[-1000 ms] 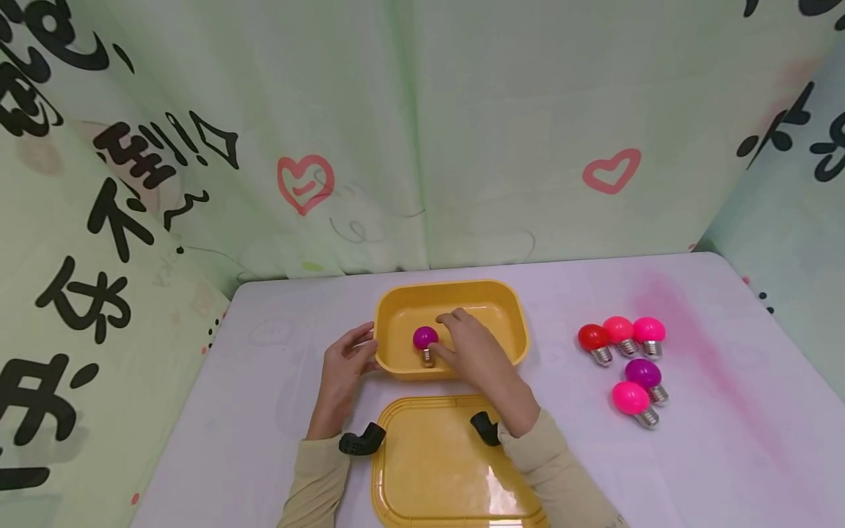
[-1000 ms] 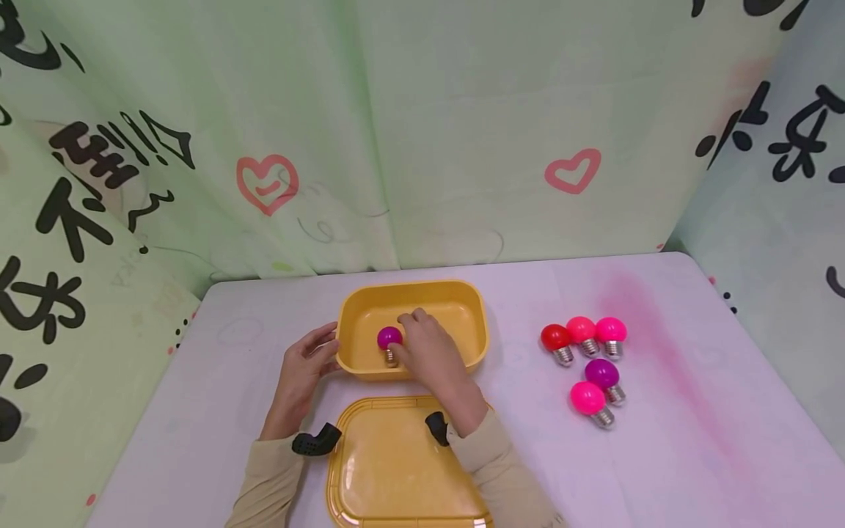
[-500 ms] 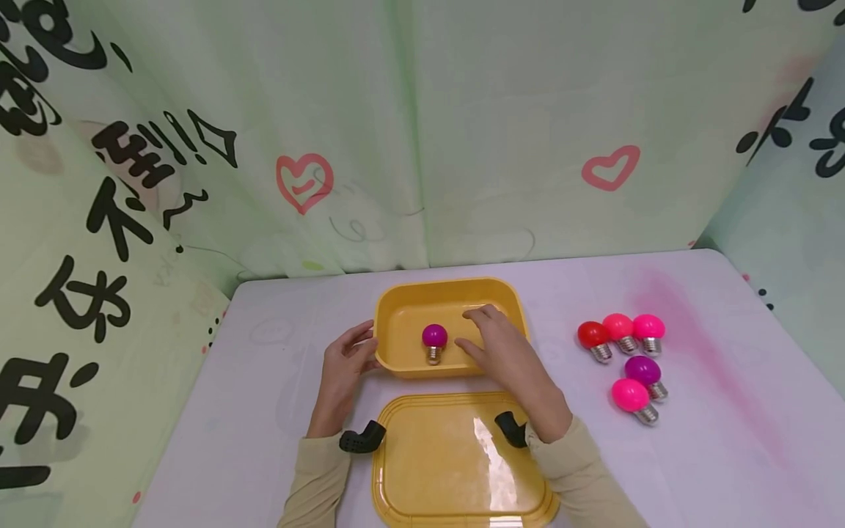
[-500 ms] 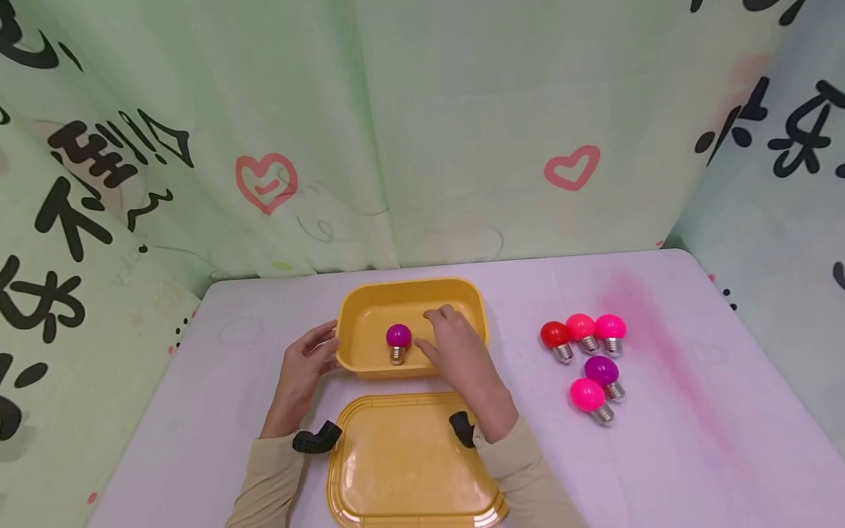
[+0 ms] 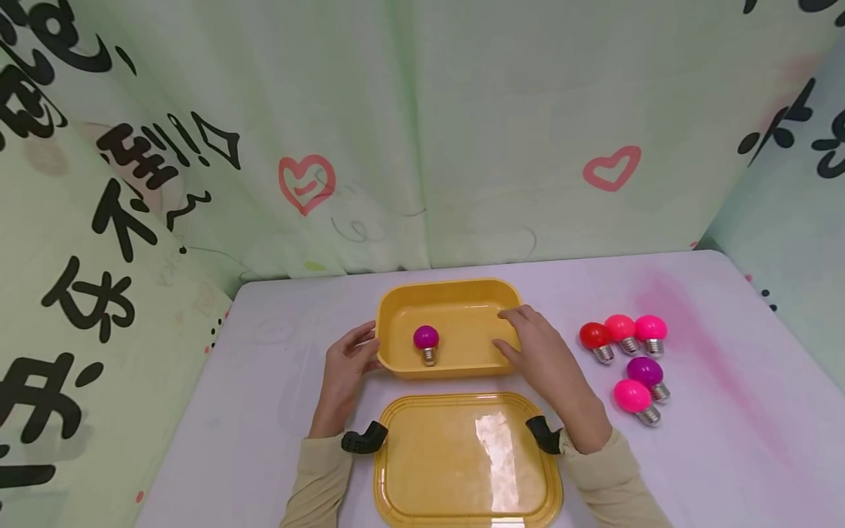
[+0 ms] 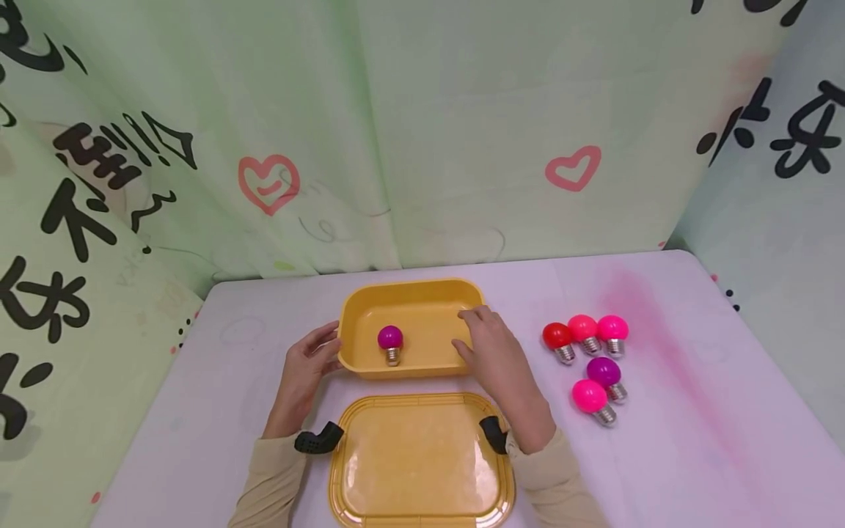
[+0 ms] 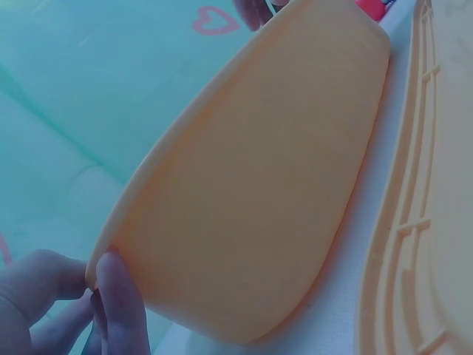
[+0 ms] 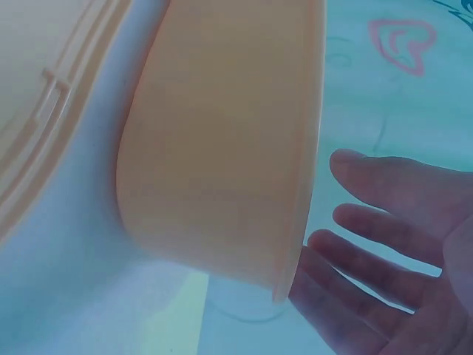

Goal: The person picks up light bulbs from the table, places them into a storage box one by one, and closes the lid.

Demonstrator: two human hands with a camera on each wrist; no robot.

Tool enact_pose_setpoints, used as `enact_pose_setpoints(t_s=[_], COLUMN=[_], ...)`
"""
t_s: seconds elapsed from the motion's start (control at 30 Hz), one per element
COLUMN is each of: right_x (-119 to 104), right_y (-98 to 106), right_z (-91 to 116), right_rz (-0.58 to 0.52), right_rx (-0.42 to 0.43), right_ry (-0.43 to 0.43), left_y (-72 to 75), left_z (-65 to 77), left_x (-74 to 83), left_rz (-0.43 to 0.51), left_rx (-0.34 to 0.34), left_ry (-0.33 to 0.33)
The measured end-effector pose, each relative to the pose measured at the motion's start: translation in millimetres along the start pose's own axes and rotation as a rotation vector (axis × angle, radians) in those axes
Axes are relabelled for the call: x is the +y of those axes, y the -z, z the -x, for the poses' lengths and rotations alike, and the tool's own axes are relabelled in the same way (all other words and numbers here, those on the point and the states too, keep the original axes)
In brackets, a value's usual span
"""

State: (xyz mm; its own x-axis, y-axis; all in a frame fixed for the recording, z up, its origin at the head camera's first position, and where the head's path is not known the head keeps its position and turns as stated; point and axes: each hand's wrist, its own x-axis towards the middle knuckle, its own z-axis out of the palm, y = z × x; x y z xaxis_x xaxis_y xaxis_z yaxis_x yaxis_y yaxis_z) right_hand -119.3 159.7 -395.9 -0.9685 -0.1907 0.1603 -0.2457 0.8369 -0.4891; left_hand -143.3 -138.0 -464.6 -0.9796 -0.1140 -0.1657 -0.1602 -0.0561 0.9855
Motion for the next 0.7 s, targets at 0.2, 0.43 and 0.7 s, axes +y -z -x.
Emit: enact_pose_setpoints(t_s=[0.2,0.43,0.7], right_x=[8,22,40], right_y=[8,17,24], right_z=[5,11,15], right_rz=[0.011,0.051,0.109], right_rx=[0.003,0.022,0.053], right_ry=[-0.026,-0.046,-0.073], left_y=[-0.3,-0.2,0.6], left_z=[-0.5,0.3,0.5], left_x=[-0.5,0.5,0.6], left_rz=[-0.016,-0.015,-0.005], left_rx=[-0.004,-0.006,-0.009], left_ry=[0.014,0.017,0.005])
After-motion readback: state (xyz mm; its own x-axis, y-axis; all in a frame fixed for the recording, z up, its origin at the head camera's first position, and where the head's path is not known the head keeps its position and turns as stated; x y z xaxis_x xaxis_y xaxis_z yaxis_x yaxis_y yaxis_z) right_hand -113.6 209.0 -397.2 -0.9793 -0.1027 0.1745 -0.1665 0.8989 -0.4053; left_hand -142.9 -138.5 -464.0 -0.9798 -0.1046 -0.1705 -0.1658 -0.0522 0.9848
